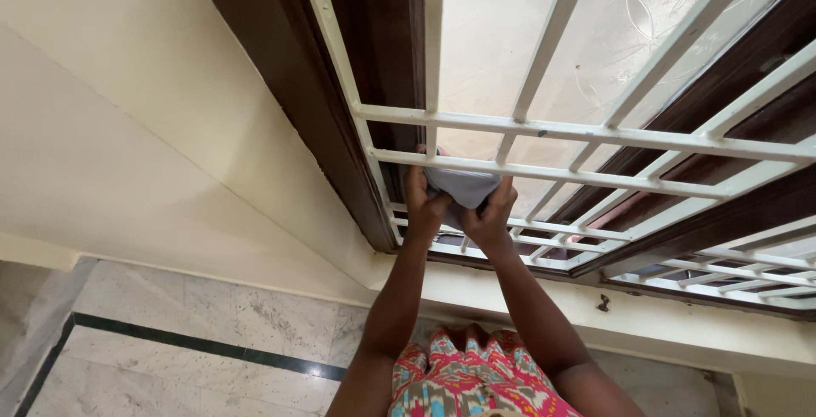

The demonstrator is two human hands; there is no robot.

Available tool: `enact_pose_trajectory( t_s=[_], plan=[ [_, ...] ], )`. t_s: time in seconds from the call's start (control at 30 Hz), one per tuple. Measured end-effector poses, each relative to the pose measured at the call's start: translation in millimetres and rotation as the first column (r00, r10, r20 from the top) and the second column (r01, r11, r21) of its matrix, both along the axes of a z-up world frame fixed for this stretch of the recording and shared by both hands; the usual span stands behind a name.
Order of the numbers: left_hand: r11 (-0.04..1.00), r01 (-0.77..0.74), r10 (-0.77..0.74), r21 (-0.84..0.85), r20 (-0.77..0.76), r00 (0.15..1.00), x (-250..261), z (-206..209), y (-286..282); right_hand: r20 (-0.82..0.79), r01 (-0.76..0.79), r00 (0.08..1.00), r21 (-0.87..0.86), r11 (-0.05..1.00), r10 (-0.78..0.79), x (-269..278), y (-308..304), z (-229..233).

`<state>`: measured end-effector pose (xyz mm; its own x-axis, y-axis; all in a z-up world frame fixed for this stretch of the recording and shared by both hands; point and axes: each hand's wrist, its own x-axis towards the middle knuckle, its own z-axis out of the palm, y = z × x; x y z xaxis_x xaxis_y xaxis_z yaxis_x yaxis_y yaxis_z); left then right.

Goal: The person wipes the bars of a window grill using a cloth.

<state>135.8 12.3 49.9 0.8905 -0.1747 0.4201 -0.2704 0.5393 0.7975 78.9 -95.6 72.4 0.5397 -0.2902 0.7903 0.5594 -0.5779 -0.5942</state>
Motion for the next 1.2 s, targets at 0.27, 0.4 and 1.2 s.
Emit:
enact_pose_trajectory(
  t_s=[0.27,0.4,1.2],
  plan=[
    [0.993,0.069,-0.061,0.091,-0.088,0.994,-4,-40,13,-0.005,-0.069,0.998,0.057,0.996,0.069,-1,2,-12],
    [0.992,0.085,-0.080,0.091,-0.060,0.995,-1,-50,15,0.022,-0.124,0.992,0.059,0.991,0.123,-1,1,-7],
    [0.990,0.118,-0.113,0.074,-0.073,0.991,-4,-69,19,0.006,-0.167,0.986,0.082,0.982,0.167,-1,-4,-23]
  ],
)
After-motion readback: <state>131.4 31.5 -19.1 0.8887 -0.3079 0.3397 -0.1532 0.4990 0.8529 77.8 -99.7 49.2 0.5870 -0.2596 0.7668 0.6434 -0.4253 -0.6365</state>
